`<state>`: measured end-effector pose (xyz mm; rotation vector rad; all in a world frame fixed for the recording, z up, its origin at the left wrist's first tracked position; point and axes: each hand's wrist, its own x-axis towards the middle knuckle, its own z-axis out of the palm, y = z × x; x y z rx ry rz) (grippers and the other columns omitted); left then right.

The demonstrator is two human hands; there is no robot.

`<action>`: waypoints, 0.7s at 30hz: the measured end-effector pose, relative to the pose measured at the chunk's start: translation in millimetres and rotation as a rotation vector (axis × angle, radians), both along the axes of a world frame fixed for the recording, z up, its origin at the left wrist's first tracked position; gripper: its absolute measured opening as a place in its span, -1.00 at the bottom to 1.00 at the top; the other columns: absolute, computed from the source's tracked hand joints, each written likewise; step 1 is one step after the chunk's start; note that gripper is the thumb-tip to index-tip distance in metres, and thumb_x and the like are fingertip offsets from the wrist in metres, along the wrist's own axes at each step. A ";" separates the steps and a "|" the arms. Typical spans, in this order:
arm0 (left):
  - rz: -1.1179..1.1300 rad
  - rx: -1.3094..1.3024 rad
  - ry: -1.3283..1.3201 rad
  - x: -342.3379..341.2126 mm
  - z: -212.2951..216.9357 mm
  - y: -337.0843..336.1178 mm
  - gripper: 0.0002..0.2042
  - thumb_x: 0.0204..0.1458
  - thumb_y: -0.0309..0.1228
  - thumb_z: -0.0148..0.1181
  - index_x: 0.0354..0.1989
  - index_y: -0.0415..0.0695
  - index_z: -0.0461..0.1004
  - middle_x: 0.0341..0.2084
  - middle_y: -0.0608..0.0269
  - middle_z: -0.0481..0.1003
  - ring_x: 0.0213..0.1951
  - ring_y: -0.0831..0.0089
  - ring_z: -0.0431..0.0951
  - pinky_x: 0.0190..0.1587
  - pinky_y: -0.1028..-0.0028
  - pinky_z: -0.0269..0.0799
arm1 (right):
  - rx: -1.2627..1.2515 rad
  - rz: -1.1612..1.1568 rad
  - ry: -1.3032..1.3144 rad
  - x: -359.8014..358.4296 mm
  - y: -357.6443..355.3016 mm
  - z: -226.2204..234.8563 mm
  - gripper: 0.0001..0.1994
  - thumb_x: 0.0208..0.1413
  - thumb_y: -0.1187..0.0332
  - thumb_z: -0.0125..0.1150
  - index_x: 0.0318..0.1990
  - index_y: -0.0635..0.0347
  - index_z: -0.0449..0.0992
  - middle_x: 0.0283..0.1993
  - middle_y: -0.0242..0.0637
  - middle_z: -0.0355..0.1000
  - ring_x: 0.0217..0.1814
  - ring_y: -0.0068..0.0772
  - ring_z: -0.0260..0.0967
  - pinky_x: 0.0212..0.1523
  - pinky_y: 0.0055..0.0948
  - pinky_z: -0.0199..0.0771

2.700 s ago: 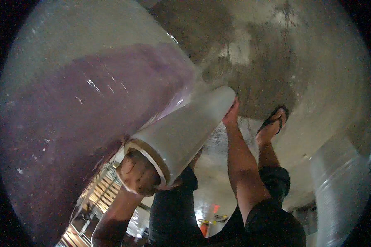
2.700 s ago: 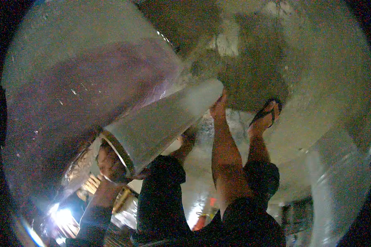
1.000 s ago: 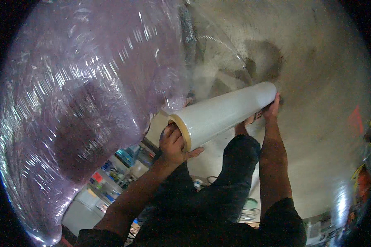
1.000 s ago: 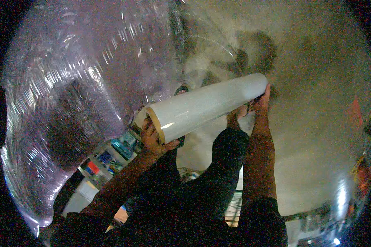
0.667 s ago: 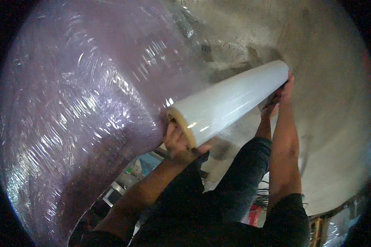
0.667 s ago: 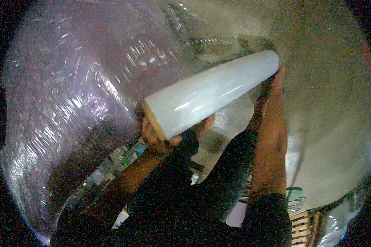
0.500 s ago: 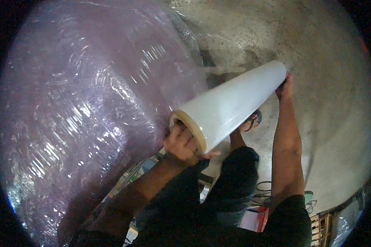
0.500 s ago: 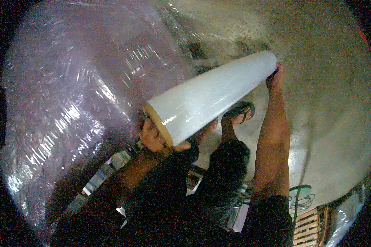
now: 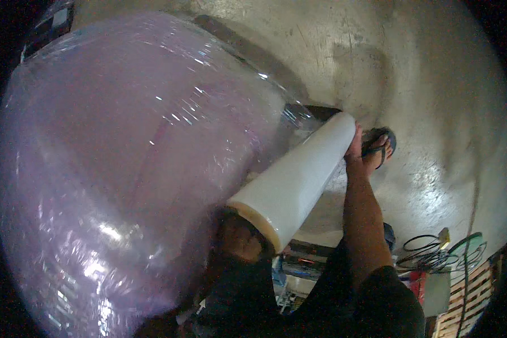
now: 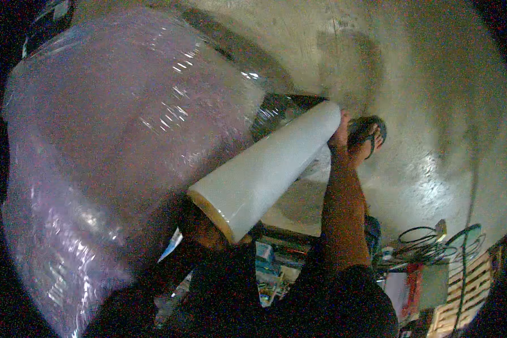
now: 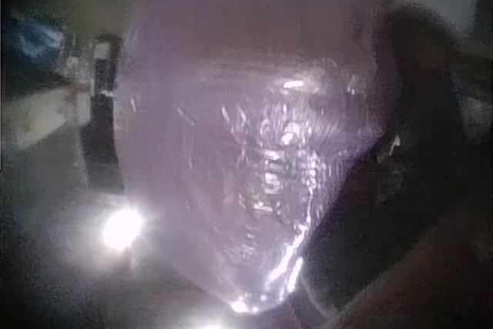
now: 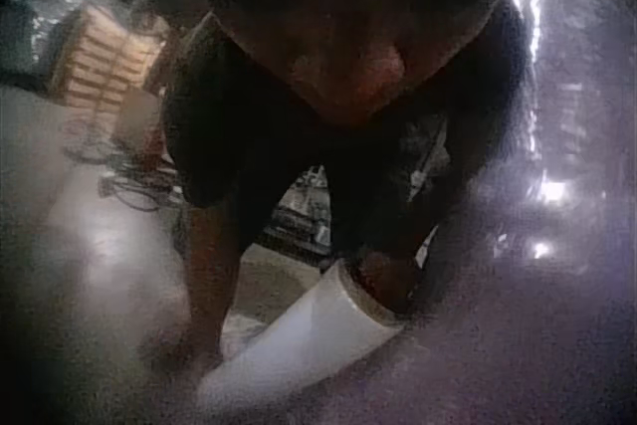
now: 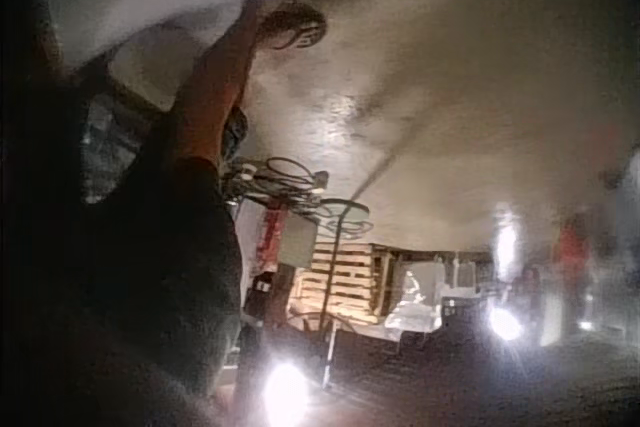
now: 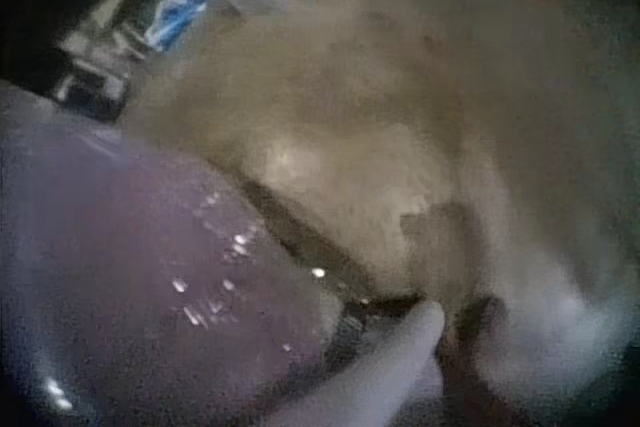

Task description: The person wraps a large purple cushioned item with clear stretch film, rotating the roll around the object to cover it. They then pick up a blue marker and write on the wrapped package.

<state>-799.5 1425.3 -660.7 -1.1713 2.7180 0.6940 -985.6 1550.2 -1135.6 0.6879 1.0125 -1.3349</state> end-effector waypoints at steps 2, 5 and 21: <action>-0.034 0.026 -0.022 7.0 6.4 -6.3 -0.46 -0.06 0.09 0.42 -0.14 -0.16 0.61 -0.17 0.05 0.58 -0.13 0.04 0.59 -0.07 0.13 0.55 | 0.100 -0.105 0.224 18.6 12.7 13.4 -0.36 0.38 -0.16 -0.16 0.20 0.29 0.42 0.24 -0.07 0.41 0.25 -0.09 0.34 0.34 -0.11 0.26; -0.078 0.057 -0.041 16.9 18.2 -14.8 -0.46 -0.06 0.07 0.43 -0.12 -0.16 0.60 -0.15 0.03 0.58 -0.11 0.02 0.59 -0.04 0.12 0.54 | 0.430 0.217 1.037 9.1 30.3 50.8 -0.36 0.41 -0.12 -0.19 0.20 0.37 0.41 0.28 0.02 0.35 0.32 -0.02 0.24 0.39 -0.10 0.13; -0.013 0.050 0.004 110.8 27.3 18.7 -0.48 -0.13 -0.01 0.49 -0.23 -0.24 0.55 -0.29 -0.05 0.48 -0.20 -0.08 0.49 -0.08 0.02 0.42 | 0.143 -0.509 0.109 178.5 134.0 97.9 -0.34 0.38 -0.21 -0.20 0.34 0.14 0.33 0.32 -0.20 0.39 0.35 -0.11 0.33 0.38 -0.06 0.26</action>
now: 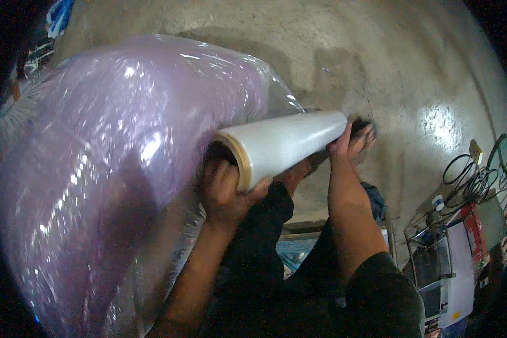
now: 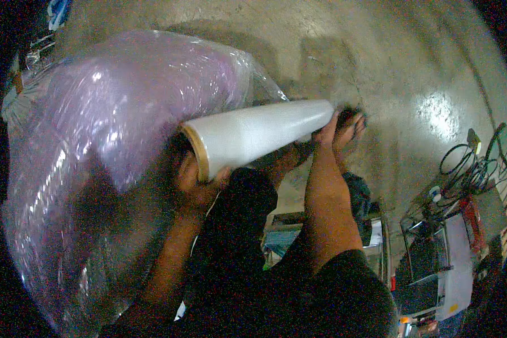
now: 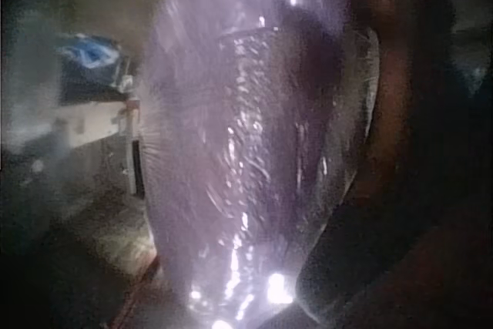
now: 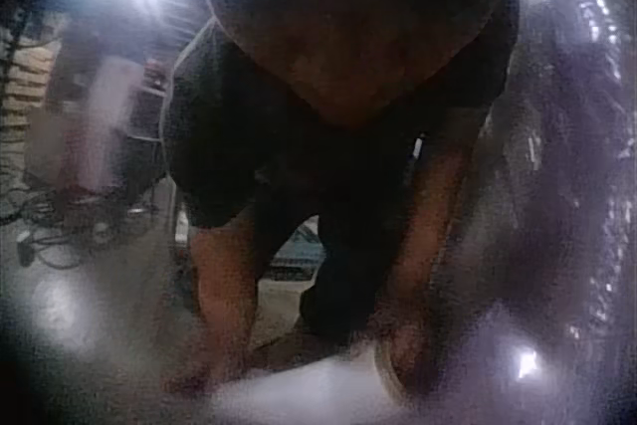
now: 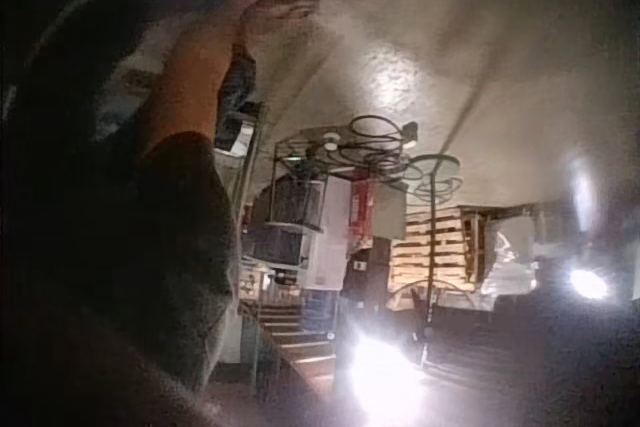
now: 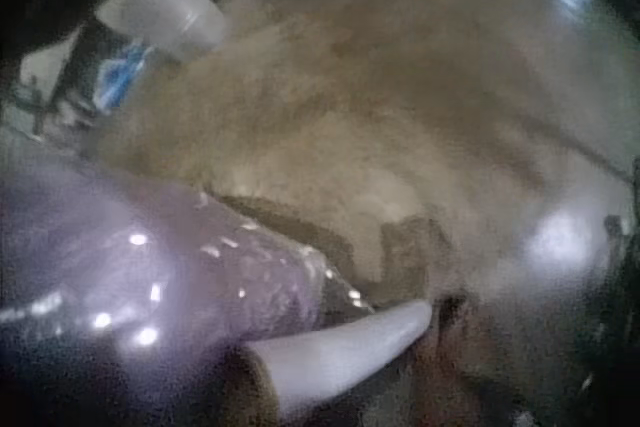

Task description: The person wraps a large purple cushioned item with clear stretch film, rotating the roll around the object to cover it. They then pick up a blue marker and write on the wrapped package.

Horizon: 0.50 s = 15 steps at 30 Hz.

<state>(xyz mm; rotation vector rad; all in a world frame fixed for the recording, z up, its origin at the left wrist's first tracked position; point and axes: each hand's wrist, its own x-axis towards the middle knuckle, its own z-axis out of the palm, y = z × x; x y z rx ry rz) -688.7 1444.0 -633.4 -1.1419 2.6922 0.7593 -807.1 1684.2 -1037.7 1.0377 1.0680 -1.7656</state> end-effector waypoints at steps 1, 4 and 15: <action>0.073 0.066 -0.001 -0.8 -3.8 -0.6 -0.48 -0.15 -0.01 0.51 -0.26 -0.25 0.56 -0.31 -0.06 0.49 -0.21 -0.10 0.49 -0.10 0.01 0.42 | 0.088 0.043 0.062 0.4 8.3 -14.1 -0.36 0.39 -0.20 -0.20 0.31 0.13 0.35 0.30 -0.20 0.41 0.32 -0.11 0.35 0.35 -0.07 0.29; 0.032 -0.026 0.070 -5.2 -12.5 -3.9 -0.48 -0.20 -0.02 0.53 -0.29 -0.27 0.58 -0.33 -0.07 0.53 -0.23 -0.13 0.50 -0.12 0.00 0.43 | 0.005 -0.020 -0.082 -8.8 22.8 -37.4 -0.39 0.38 -0.16 -0.16 0.32 0.10 0.33 0.38 -0.21 0.33 0.40 -0.08 0.26 0.43 -0.01 0.18; -0.061 -0.128 0.178 -20.0 -3.6 -2.0 -0.66 0.06 -0.15 0.36 -0.29 -0.24 0.59 -0.37 0.00 0.56 -0.25 -0.02 0.51 -0.16 0.13 0.41 | -0.049 0.047 -0.054 10.4 25.5 -3.2 -0.47 0.36 -0.22 -0.09 0.21 -0.08 0.42 0.12 -0.46 0.45 0.03 -0.39 0.38 -0.16 -0.32 0.33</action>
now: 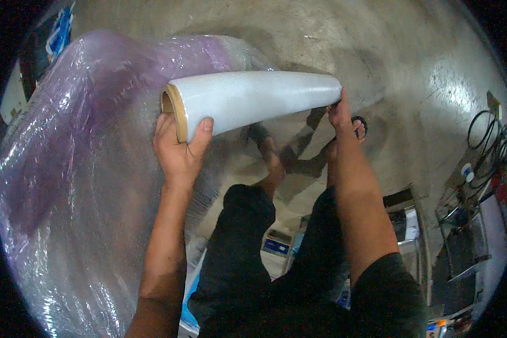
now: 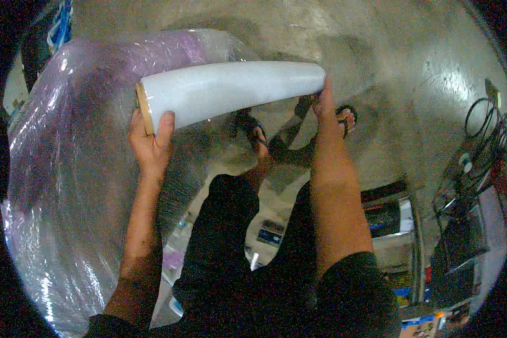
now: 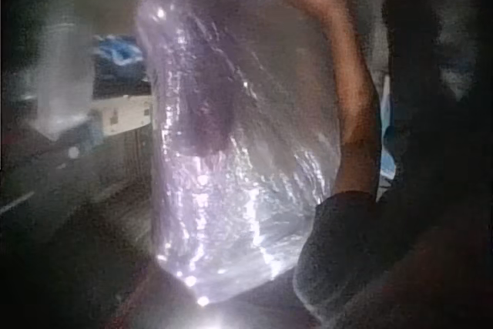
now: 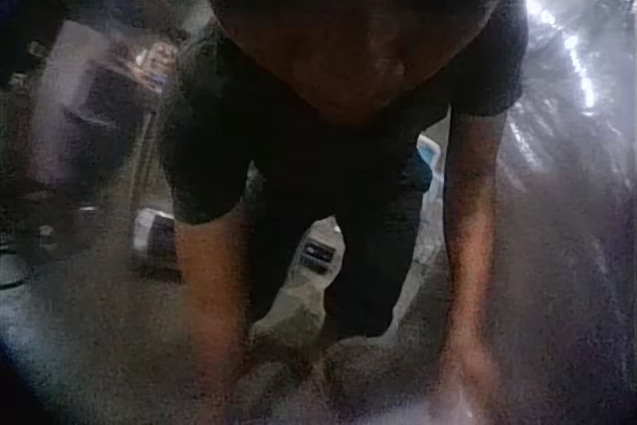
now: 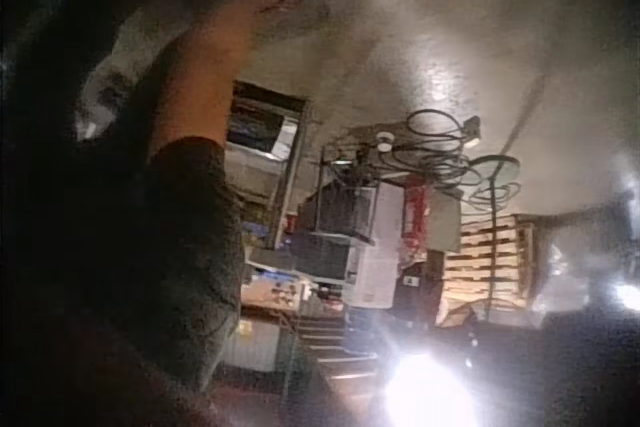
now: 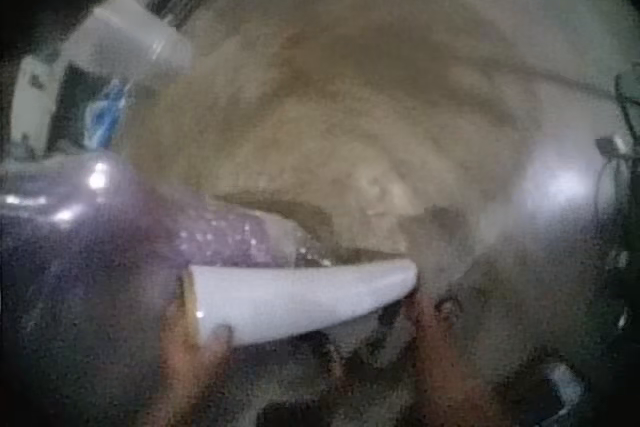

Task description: The person wraps a large purple cushioned item with clear stretch film, rotating the roll around the object to cover it. They then pick up a blue marker and write on the wrapped package.

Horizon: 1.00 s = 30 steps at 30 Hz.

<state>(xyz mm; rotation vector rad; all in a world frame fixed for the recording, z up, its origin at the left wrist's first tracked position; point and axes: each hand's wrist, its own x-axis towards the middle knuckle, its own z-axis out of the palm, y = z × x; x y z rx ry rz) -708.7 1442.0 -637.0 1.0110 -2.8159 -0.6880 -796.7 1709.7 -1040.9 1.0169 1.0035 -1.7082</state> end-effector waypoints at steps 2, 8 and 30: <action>-0.031 -0.024 0.023 -3.5 -2.9 2.0 -0.66 0.07 -0.16 0.36 -0.28 -0.25 0.60 -0.38 0.00 0.58 -0.26 0.03 0.54 -0.16 0.16 0.42 | 0.089 -0.005 -0.026 7.1 5.1 -13.9 -0.47 0.35 -0.23 -0.08 0.18 -0.06 0.42 0.04 -0.48 0.46 -0.10 -0.41 0.39 -0.28 -0.35 0.32; 0.154 0.152 0.018 4.2 11.4 24.5 -0.59 0.09 -0.09 0.37 -0.25 -0.29 0.65 -0.36 0.00 0.65 -0.32 0.26 0.64 -0.16 0.32 0.50 | -0.059 -0.225 -0.084 65.6 15.1 -24.6 -0.47 0.32 -0.23 -0.01 0.12 -0.01 0.44 -0.01 -0.44 0.45 -0.18 -0.37 0.40 -0.31 -0.39 0.44; -0.740 -0.108 -0.076 290.3 13.4 156.2 -0.56 -0.21 -0.01 0.52 -0.45 -0.11 0.50 -0.43 0.14 0.44 -0.33 0.06 0.43 -0.29 0.18 0.41 | -0.037 -0.672 -0.120 388.4 115.2 -25.8 -0.26 0.21 -0.37 0.01 0.23 0.10 0.45 0.24 -0.22 0.47 0.26 -0.12 0.41 0.27 -0.02 0.41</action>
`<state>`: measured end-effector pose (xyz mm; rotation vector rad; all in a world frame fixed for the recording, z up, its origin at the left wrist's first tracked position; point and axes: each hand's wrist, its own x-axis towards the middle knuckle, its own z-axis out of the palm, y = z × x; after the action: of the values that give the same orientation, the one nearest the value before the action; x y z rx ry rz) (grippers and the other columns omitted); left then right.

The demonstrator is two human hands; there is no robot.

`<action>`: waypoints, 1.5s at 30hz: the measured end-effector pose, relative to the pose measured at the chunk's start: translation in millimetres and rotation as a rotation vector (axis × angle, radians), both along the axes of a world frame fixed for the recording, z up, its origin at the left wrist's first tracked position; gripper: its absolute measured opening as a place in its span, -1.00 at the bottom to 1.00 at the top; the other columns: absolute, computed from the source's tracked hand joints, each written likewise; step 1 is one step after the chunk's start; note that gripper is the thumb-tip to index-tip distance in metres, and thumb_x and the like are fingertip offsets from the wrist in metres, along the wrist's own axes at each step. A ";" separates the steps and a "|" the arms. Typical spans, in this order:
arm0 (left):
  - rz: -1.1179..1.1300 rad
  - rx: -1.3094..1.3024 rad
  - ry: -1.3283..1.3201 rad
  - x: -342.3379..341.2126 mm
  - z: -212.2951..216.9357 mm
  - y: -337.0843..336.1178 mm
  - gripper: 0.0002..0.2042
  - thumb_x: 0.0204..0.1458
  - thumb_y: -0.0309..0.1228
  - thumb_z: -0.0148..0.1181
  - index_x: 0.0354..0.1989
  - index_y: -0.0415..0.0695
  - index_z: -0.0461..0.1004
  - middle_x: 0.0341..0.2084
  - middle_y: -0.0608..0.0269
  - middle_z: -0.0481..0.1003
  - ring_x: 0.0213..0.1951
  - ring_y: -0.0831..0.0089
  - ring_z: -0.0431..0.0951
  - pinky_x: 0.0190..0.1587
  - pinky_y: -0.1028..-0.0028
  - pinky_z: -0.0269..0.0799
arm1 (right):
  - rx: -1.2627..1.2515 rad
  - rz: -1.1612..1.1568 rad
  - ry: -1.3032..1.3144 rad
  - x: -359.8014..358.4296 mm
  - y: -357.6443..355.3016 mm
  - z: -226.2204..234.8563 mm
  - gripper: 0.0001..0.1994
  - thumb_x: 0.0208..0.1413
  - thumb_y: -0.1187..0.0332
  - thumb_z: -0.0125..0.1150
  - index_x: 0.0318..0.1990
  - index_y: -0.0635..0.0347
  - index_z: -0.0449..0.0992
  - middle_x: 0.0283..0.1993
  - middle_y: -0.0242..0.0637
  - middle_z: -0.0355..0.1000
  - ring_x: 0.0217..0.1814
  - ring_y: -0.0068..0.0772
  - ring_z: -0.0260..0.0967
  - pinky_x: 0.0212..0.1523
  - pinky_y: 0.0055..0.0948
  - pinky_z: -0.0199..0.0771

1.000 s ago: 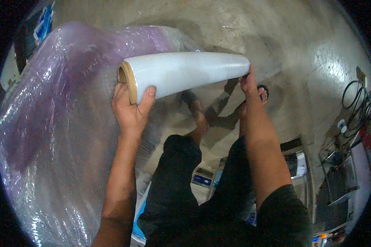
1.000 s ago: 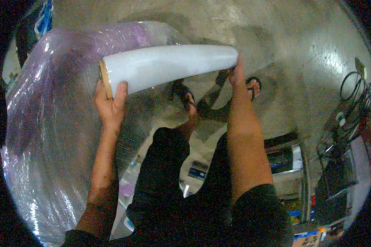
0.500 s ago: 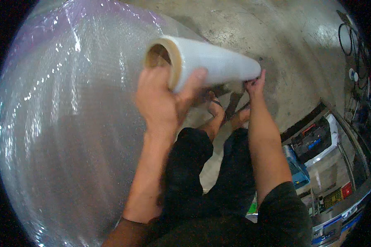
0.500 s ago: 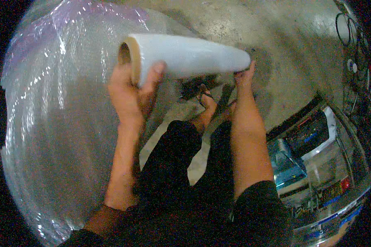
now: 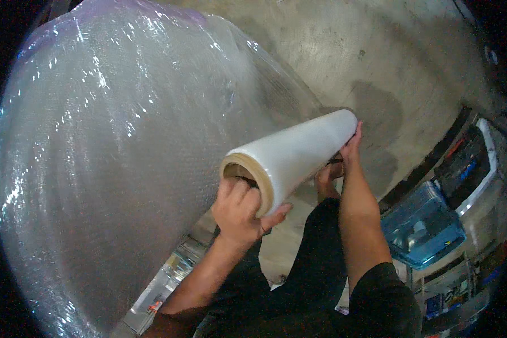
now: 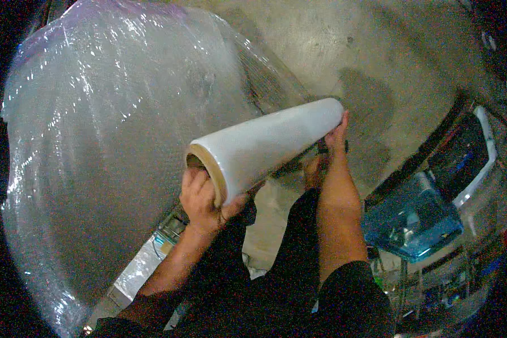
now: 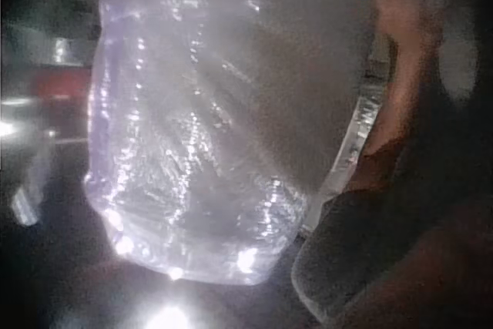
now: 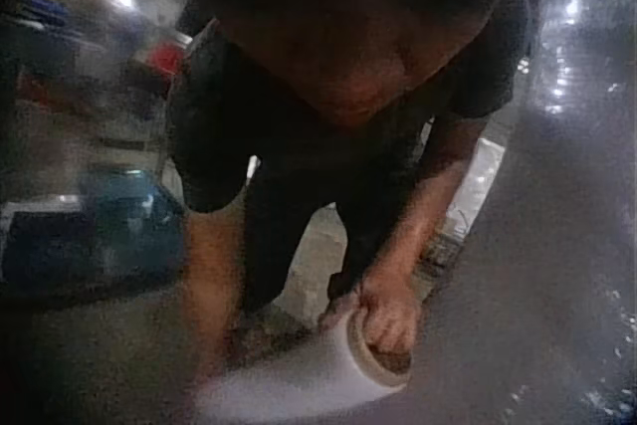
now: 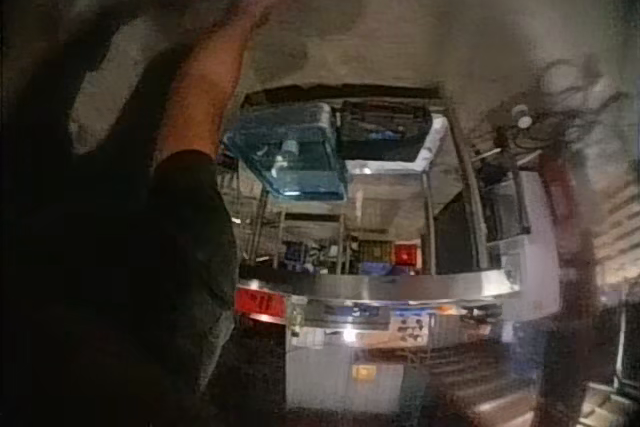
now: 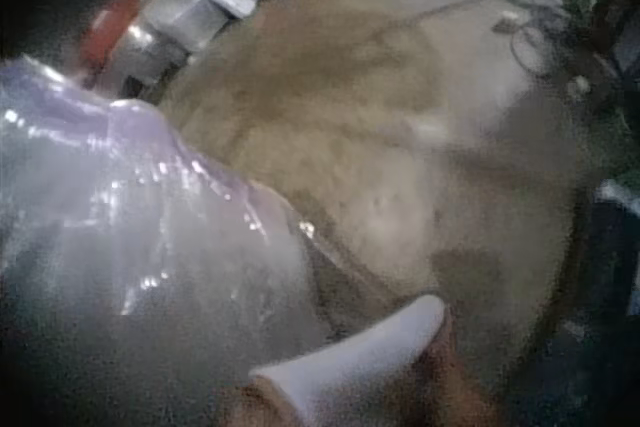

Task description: The person wraps a large purple cushioned item with clear stretch film, rotating the roll around the object to cover it. They then pick up a blue marker and write on the wrapped package.

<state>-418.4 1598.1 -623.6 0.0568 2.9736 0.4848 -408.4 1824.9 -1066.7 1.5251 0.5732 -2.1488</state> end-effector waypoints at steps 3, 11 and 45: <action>-0.055 -0.002 -0.044 22.4 -9.4 -0.3 -0.54 -0.23 -0.01 0.53 -0.46 -0.13 0.49 -0.42 0.14 0.44 -0.32 0.08 0.43 -0.31 0.18 0.42 | -0.082 -0.081 -0.012 34.1 -19.6 -16.8 -0.26 0.21 -0.38 -0.01 0.19 0.10 0.48 0.23 -0.23 0.48 0.25 -0.08 0.41 0.27 -0.02 0.39; -0.191 -0.052 -0.131 92.1 -31.5 -40.1 -0.60 -0.20 -0.04 0.53 -0.51 -0.07 0.48 -0.45 0.18 0.44 -0.37 0.10 0.44 -0.38 0.22 0.45 | 0.451 0.104 -0.054 121.9 -89.1 -21.9 -0.31 0.32 -0.25 -0.10 0.27 0.19 0.41 0.31 -0.19 0.40 0.41 -0.04 0.22 0.42 -0.07 0.14; -0.238 0.070 -0.190 156.4 7.9 -105.5 -0.53 -0.16 0.00 0.53 -0.39 -0.18 0.54 -0.37 0.09 0.47 -0.31 -0.01 0.47 -0.28 0.12 0.41 | 1.102 0.147 0.367 223.0 -80.6 -11.1 -0.24 0.42 -0.24 -0.48 0.48 0.19 0.02 0.53 -0.19 -0.02 0.55 -0.16 -0.12 0.51 -0.20 -0.13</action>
<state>-262.0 1492.7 -615.7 0.3466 2.7168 0.5304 -185.4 1744.2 -1077.8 1.4140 2.1727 -2.0609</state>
